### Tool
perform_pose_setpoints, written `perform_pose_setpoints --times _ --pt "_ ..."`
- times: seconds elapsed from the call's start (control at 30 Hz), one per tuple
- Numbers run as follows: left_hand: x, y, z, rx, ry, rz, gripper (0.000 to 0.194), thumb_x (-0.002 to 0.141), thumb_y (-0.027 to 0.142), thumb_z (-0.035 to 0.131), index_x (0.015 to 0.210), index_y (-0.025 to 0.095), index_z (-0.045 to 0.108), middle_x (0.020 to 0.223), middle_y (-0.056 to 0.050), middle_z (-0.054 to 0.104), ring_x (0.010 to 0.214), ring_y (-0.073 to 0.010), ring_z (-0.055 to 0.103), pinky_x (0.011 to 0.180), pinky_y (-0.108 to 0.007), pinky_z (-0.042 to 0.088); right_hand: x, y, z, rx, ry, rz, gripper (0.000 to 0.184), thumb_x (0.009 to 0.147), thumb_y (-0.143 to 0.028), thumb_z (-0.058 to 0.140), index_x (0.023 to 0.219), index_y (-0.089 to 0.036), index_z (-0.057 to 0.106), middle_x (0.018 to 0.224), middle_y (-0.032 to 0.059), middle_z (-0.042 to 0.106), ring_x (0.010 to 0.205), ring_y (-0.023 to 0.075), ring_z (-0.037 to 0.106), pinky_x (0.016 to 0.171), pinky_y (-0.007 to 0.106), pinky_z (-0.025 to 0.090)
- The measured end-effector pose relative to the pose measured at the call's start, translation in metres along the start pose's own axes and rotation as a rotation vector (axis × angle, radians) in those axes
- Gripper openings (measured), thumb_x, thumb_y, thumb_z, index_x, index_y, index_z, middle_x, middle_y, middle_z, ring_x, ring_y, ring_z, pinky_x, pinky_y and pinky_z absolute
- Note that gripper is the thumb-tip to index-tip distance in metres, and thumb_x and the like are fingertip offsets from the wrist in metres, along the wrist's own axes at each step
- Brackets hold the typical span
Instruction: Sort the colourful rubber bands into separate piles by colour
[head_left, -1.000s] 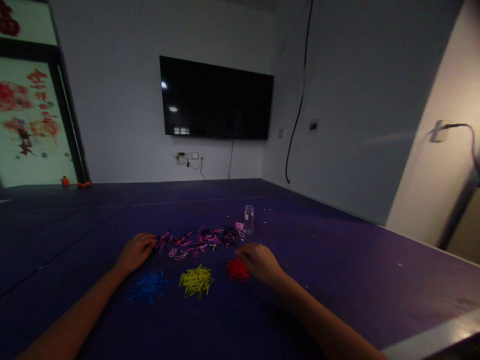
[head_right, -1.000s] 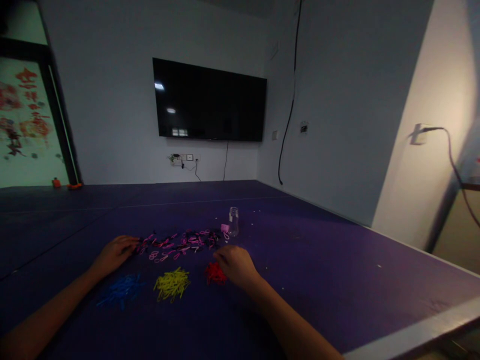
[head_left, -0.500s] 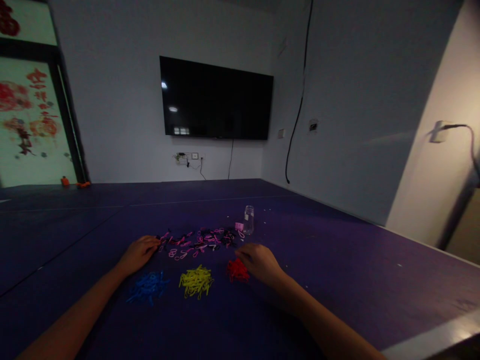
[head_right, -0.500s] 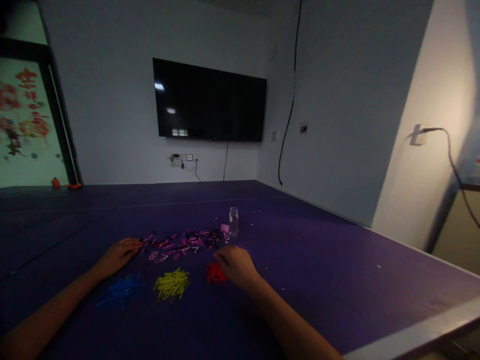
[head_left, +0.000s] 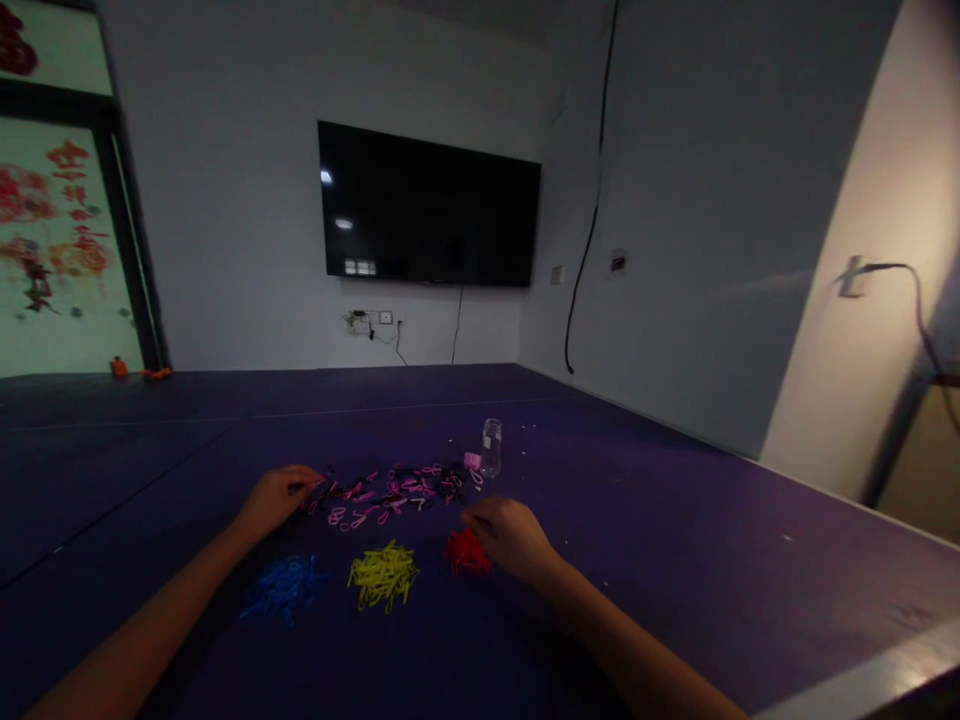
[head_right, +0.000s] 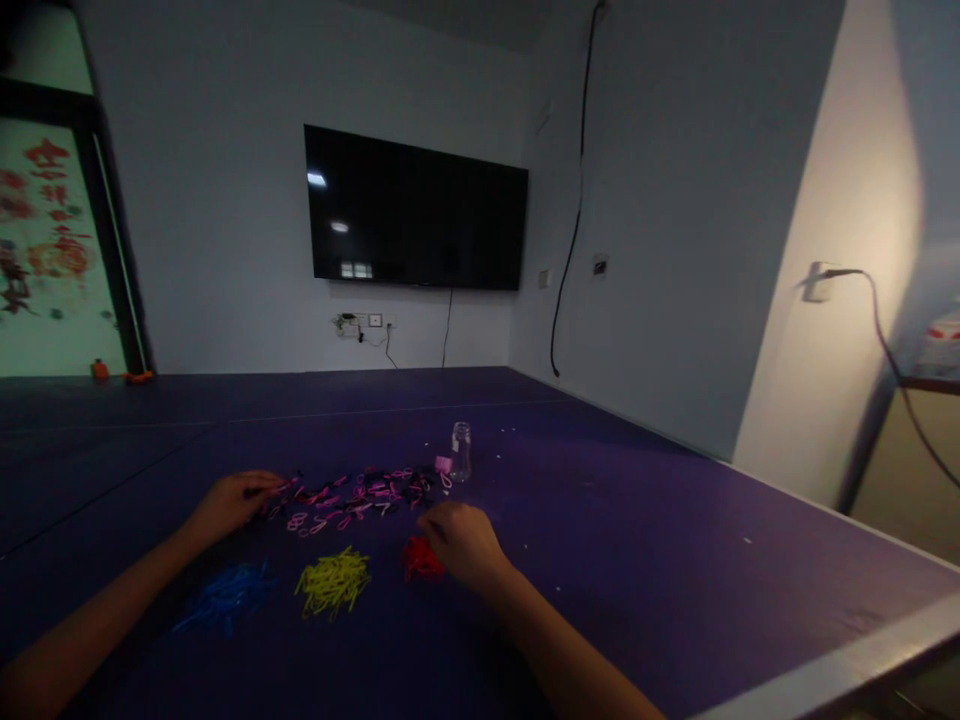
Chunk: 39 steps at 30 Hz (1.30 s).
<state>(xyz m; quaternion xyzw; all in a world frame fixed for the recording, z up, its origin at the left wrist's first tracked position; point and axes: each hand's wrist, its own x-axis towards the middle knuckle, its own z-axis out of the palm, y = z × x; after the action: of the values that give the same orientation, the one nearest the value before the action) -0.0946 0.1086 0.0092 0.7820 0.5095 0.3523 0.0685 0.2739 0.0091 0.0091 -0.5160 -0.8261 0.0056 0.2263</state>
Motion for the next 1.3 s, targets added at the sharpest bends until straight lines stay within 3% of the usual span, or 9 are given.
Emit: perform_pose_setpoints --times 0.13,0.27,0.5,0.83,1.3 --pt "0.012 0.015 0.010 -0.066 -0.072 -0.036 0.029 0.067 0.044 0.055 0.071 0.021 0.072 0.084 -0.006 0.072 0.080 -0.0230 0.066 0.075 -0.031 0.050 -0.001 0.000 0.001 0.007 -0.004 0.003 0.028 0.090 -0.026 0.040 0.080 -0.019 0.066 0.083 0.0042 0.068 0.076 0.0146 0.060 0.063 0.023 0.033" --pt "0.013 0.011 0.020 -0.076 -0.091 -0.087 0.034 0.068 0.047 0.053 0.074 0.019 0.072 0.080 -0.007 0.072 0.068 -0.0223 0.066 0.065 -0.030 0.049 -0.001 0.001 0.001 0.009 0.005 0.003 0.028 0.091 -0.027 0.040 0.079 -0.018 0.065 0.081 0.0045 0.067 0.074 0.0147 0.059 0.062 0.023 0.032" --pt "0.003 -0.007 0.021 -0.154 0.037 -0.118 0.039 0.071 0.048 0.052 0.088 0.019 0.071 0.097 -0.008 0.071 0.092 -0.0253 0.064 0.082 -0.034 0.048 -0.001 -0.001 -0.001 -0.009 -0.013 -0.022 0.027 0.090 -0.025 0.041 0.080 -0.019 0.065 0.081 0.0043 0.067 0.076 0.0149 0.059 0.061 0.023 0.032" --pt "0.002 -0.007 0.025 -0.034 0.016 0.006 0.025 0.072 0.037 0.057 0.081 0.022 0.074 0.082 -0.007 0.070 0.079 -0.0220 0.064 0.075 -0.033 0.048 -0.001 -0.001 -0.003 -0.001 0.004 -0.008 0.026 0.090 -0.024 0.042 0.080 -0.018 0.066 0.082 0.0046 0.067 0.075 0.0141 0.059 0.061 0.022 0.032" --pt "0.004 0.000 0.024 0.069 -0.063 -0.005 0.022 0.073 0.028 0.053 0.080 0.025 0.074 0.083 -0.005 0.071 0.083 -0.0208 0.063 0.078 -0.030 0.046 -0.001 -0.003 -0.002 0.005 -0.016 -0.042 0.027 0.091 -0.025 0.042 0.078 -0.017 0.064 0.080 0.0038 0.067 0.074 0.0136 0.059 0.061 0.022 0.032"
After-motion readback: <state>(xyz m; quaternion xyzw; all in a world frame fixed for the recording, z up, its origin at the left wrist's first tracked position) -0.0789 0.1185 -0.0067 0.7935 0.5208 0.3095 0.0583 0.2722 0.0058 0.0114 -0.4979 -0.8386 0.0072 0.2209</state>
